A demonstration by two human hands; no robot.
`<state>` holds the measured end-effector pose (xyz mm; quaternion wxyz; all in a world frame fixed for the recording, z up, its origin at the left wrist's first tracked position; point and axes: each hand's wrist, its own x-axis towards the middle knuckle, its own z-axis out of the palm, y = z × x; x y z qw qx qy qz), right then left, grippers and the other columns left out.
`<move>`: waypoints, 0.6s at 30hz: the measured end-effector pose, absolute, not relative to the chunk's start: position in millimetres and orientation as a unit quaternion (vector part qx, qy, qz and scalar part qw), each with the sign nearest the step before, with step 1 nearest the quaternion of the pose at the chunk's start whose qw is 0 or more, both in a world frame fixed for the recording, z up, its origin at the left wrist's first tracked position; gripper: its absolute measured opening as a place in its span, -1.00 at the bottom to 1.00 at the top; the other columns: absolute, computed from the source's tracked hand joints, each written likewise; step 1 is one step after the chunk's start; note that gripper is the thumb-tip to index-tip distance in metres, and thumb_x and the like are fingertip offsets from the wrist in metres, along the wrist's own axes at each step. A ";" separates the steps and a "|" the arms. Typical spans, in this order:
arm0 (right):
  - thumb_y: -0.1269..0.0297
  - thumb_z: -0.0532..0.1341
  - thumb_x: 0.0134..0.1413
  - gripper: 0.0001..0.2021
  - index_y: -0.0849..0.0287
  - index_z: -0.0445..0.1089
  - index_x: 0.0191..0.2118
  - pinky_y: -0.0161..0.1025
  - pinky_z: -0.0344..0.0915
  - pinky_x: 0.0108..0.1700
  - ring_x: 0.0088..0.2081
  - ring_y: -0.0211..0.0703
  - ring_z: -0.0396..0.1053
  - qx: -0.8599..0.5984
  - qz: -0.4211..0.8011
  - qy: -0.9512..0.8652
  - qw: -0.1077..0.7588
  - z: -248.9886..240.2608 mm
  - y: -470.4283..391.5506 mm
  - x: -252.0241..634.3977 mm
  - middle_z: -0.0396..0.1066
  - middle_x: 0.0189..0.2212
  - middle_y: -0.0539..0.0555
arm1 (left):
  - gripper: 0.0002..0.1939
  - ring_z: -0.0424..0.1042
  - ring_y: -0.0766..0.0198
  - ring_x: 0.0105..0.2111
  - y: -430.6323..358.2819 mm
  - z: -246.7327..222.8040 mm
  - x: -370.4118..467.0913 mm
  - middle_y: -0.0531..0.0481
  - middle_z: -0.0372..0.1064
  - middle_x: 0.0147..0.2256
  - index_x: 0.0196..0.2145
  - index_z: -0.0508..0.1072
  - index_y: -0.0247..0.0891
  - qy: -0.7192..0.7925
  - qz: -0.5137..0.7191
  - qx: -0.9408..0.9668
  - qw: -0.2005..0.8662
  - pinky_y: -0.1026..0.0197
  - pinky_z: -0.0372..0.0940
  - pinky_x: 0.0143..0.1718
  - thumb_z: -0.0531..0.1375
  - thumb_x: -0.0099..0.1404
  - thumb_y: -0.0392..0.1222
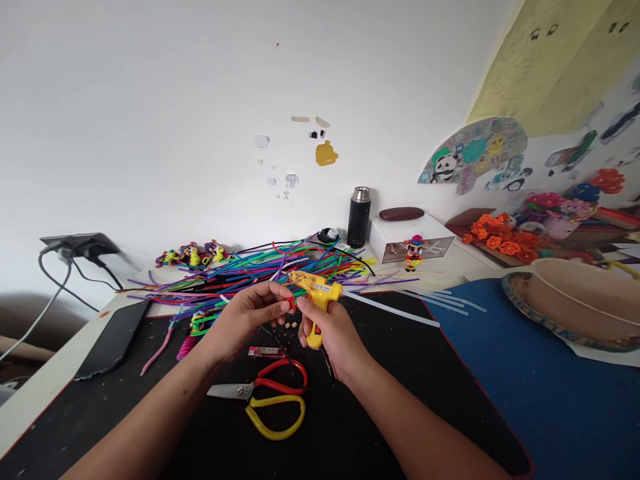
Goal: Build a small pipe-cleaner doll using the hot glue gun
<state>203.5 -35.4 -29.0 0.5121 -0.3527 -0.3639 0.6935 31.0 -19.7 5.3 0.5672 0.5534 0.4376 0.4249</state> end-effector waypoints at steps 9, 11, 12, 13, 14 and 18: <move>0.02 0.47 -0.09 -0.64 0.18 0.41 -0.43 -0.33 0.15 -0.54 -0.67 -0.31 0.24 -0.331 0.714 -0.338 0.516 -29.7 -35.8 201.8 0.25 -0.71 -0.14 | -0.63 0.38 0.33 -0.47 -18.7 0.8 30.1 0.03 0.50 -0.46 -0.35 0.63 -0.28 0.441 0.423 0.543 0.575 0.28 0.28 -0.42 0.60 -0.02 -0.04; 0.02 0.48 -0.09 -0.63 0.18 0.40 -0.44 -0.33 0.14 -0.54 -0.67 -0.31 0.25 -0.322 0.720 -0.333 0.517 -31.2 -35.7 201.0 0.24 -0.70 -0.14 | -0.62 0.38 0.34 -0.49 -18.4 0.1 30.1 0.04 0.49 -0.48 -0.36 0.63 -0.29 0.438 0.426 0.537 0.581 0.29 0.28 -0.43 0.60 -0.04 -0.04; 0.01 0.49 -0.09 -0.62 0.19 0.40 -0.45 -0.33 0.14 -0.54 -0.66 -0.31 0.25 -0.319 0.723 -0.330 0.517 -32.0 -35.8 200.6 0.24 -0.70 -0.14 | -0.62 0.37 0.34 -0.49 -18.5 0.0 30.2 0.04 0.49 -0.48 -0.36 0.63 -0.29 0.436 0.428 0.533 0.585 0.30 0.27 -0.44 0.60 -0.04 -0.04; 0.01 0.50 -0.10 -0.61 0.19 0.39 -0.46 -0.33 0.13 -0.54 -0.66 -0.31 0.25 -0.316 0.725 -0.327 0.517 -32.7 -35.8 200.1 0.24 -0.70 -0.14 | -0.62 0.37 0.35 -0.50 -18.6 0.2 30.3 0.04 0.49 -0.49 -0.36 0.64 -0.30 0.434 0.429 0.529 0.589 0.30 0.27 -0.44 0.61 -0.04 -0.03; 0.00 0.50 -0.10 -0.61 0.19 0.39 -0.46 -0.33 0.13 -0.54 -0.66 -0.31 0.25 -0.314 0.727 -0.325 0.517 -33.2 -35.9 199.7 0.24 -0.70 -0.14 | -0.62 0.37 0.36 -0.50 -18.8 0.6 30.5 0.04 0.49 -0.48 -0.36 0.64 -0.30 0.432 0.430 0.525 0.594 0.31 0.27 -0.44 0.61 -0.04 -0.03; -0.08 0.49 -0.08 -0.52 0.19 0.33 -0.56 -0.33 0.10 -0.55 -0.67 -0.31 0.26 -0.314 0.726 -0.330 0.515 -32.1 -36.1 200.2 0.22 -0.70 -0.11 | -0.62 0.39 0.37 -0.50 -19.1 3.7 29.3 0.01 0.52 -0.44 -0.31 0.66 -0.30 0.417 0.441 0.505 0.613 0.33 0.27 -0.46 0.59 0.01 -0.03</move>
